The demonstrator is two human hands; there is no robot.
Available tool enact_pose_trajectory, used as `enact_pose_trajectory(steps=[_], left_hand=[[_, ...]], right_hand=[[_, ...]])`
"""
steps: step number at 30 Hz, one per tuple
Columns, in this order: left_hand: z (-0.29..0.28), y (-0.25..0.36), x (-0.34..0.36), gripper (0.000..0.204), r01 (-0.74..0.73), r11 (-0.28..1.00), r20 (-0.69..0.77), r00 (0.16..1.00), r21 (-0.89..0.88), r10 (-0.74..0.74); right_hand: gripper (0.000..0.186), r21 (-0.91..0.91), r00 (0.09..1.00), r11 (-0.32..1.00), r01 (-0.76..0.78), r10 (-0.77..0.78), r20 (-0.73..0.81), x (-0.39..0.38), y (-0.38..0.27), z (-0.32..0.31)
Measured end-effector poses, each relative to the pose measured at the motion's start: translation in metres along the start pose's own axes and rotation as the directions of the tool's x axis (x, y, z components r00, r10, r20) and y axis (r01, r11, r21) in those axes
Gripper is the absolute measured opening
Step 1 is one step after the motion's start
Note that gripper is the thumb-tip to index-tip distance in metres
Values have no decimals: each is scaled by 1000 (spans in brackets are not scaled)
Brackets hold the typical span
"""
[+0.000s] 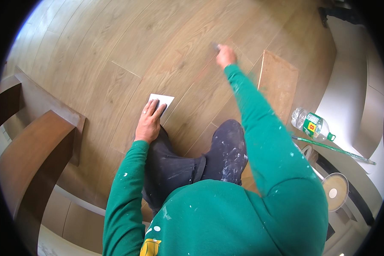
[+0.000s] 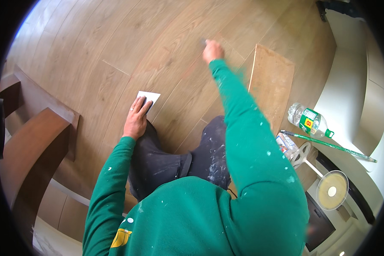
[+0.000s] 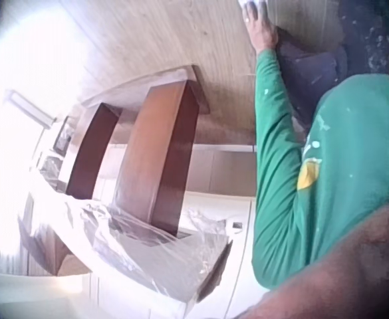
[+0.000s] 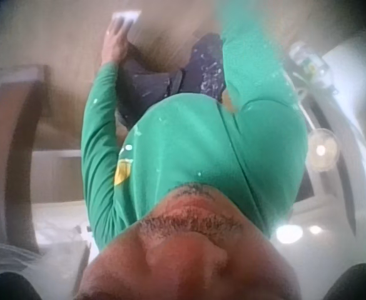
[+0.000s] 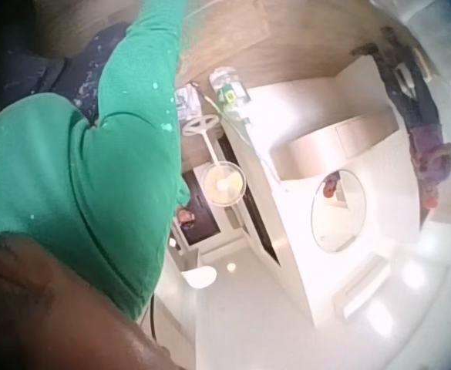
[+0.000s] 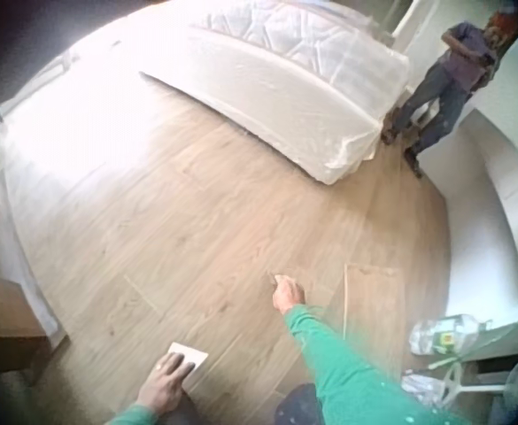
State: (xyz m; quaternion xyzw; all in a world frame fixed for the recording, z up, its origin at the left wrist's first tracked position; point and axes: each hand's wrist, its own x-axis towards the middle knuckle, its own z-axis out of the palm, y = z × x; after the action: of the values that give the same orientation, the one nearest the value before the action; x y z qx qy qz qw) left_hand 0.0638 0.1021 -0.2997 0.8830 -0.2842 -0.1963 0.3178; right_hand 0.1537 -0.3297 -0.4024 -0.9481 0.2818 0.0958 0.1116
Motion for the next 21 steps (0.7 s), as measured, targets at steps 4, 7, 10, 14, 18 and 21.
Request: enact_pose_trajectory(steps=[4,7,10,14,18,21], left_hand=[[-1,-3,-5,50,-3,999,-10,1000,35,4],[-2,-2,-6,50,1,1000,-30,1000,19,0],[-2,2,-2,49,-12,1000,-49,999,-1,12],[-1,1,1,49,-19,1000,-41,999,-4,19],[-5,1,0,50,-4,1000,-31,1000,-24,3],[-2,0,3,50,-7,999,-22,1000,-34,7]], right_hand=[[32,80,971,971,223,-215,-101,-90,-17,28],[38,71,985,996,47,-58,162,-71,-31,-18],[45,26,988,998,-65,61,139,-6,-1,-41],[45,-14,992,995,-100,100,80,56,23,-56],[39,-40,994,995,-95,97,45,68,20,-45],[32,-78,997,997,30,-36,-72,56,30,-24]])
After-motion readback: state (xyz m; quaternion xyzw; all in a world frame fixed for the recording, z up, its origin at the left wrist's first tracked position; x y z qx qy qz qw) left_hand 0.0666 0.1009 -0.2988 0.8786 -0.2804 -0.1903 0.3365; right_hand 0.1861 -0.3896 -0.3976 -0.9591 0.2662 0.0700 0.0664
